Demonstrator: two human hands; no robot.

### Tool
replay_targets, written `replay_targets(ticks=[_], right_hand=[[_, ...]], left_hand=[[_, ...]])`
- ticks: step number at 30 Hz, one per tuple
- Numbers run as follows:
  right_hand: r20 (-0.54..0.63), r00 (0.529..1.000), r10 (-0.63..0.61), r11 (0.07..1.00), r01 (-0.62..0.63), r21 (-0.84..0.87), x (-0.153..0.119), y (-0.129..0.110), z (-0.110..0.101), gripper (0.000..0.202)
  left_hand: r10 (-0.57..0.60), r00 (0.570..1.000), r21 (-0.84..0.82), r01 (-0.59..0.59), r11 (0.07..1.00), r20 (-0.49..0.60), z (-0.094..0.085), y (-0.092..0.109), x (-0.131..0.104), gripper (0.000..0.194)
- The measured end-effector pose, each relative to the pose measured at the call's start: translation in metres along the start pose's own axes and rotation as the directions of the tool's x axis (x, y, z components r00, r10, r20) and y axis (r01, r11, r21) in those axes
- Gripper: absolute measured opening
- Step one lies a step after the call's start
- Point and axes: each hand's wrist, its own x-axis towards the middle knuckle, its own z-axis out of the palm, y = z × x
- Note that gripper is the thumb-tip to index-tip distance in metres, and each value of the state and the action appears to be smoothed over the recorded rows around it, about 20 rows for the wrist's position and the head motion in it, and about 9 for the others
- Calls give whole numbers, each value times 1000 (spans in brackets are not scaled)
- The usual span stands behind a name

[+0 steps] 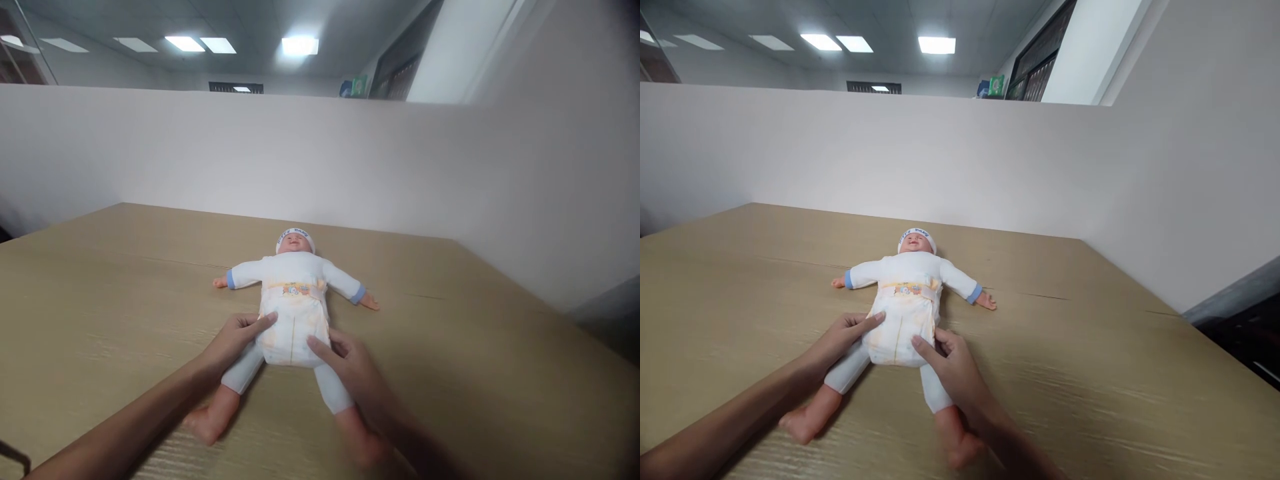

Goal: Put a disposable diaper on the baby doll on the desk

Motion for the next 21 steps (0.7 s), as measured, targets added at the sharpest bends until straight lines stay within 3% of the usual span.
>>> replay_targets(ticks=[3, 10, 21], right_hand=[[-17, 1000, 10, 1000, -10, -11, -2, -2, 1, 57], [-161, 983, 93, 990, -109, -92, 1, -5, 6, 59], [-154, 986, 66, 989, -85, -118, 7, 0, 2, 61]], left_hand=[[-28, 1000, -22, 28, 999, -3, 0, 0, -1, 62], [-66, 988, -8, 65, 998, -138, 0, -2, 7, 71], [61, 990, 124, -46, 991, -124, -2, -7, 15, 77]])
